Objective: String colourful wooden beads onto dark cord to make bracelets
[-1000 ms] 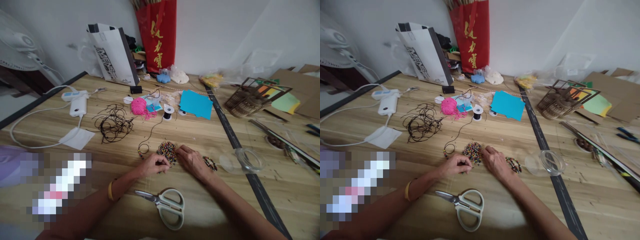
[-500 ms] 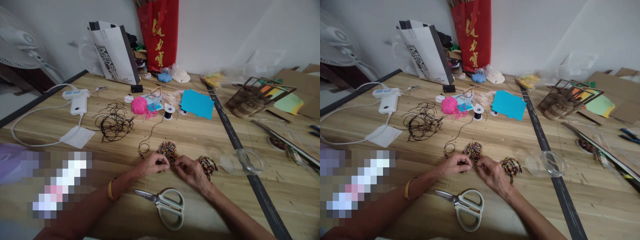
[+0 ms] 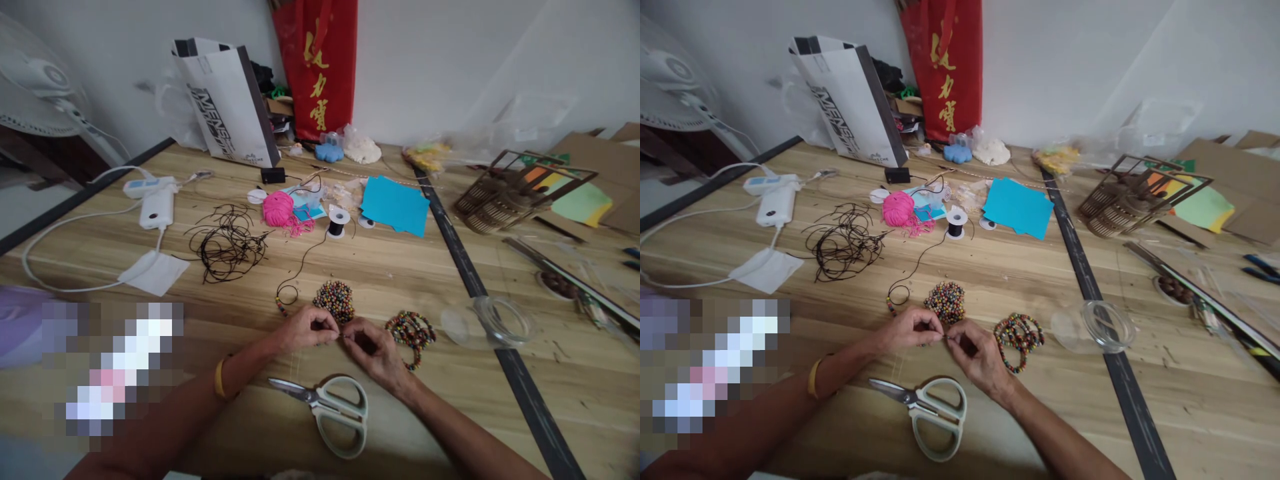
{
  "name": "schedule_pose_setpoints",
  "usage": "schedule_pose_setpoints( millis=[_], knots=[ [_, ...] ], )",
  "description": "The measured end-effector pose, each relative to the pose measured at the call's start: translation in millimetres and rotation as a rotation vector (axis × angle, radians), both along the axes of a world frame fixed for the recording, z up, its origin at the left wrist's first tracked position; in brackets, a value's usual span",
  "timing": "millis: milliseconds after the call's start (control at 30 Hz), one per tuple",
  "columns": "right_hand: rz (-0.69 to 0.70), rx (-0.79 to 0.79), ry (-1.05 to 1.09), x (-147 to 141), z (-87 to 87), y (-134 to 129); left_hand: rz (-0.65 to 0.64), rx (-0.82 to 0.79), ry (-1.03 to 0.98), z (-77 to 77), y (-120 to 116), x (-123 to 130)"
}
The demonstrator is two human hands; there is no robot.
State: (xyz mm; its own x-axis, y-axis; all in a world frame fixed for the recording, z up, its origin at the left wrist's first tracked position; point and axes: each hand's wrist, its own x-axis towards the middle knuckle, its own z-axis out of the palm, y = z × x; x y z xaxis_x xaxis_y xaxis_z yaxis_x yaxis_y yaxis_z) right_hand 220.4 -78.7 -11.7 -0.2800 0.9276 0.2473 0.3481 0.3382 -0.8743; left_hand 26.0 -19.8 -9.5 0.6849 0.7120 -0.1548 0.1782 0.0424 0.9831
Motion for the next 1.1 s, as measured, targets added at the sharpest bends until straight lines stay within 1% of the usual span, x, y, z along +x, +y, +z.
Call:
schedule_pose_setpoints(
  millis=[433,700,1100],
  knots=[
    [0.001,-0.022,0.014,0.2,1.0,0.0,-0.023,0.091,0.02,-3.3,0.6,-0.2],
    [0.017,-0.017,-0.007,0.0,1.3,0.3,-0.025,0.094,0.034,-5.6,0.9,-0.5],
    [0.063,0.01,-0.047,0.8,0.5,1.2,-0.039,0.105,0.069,2.0,0.3,-0.4]
  ],
)
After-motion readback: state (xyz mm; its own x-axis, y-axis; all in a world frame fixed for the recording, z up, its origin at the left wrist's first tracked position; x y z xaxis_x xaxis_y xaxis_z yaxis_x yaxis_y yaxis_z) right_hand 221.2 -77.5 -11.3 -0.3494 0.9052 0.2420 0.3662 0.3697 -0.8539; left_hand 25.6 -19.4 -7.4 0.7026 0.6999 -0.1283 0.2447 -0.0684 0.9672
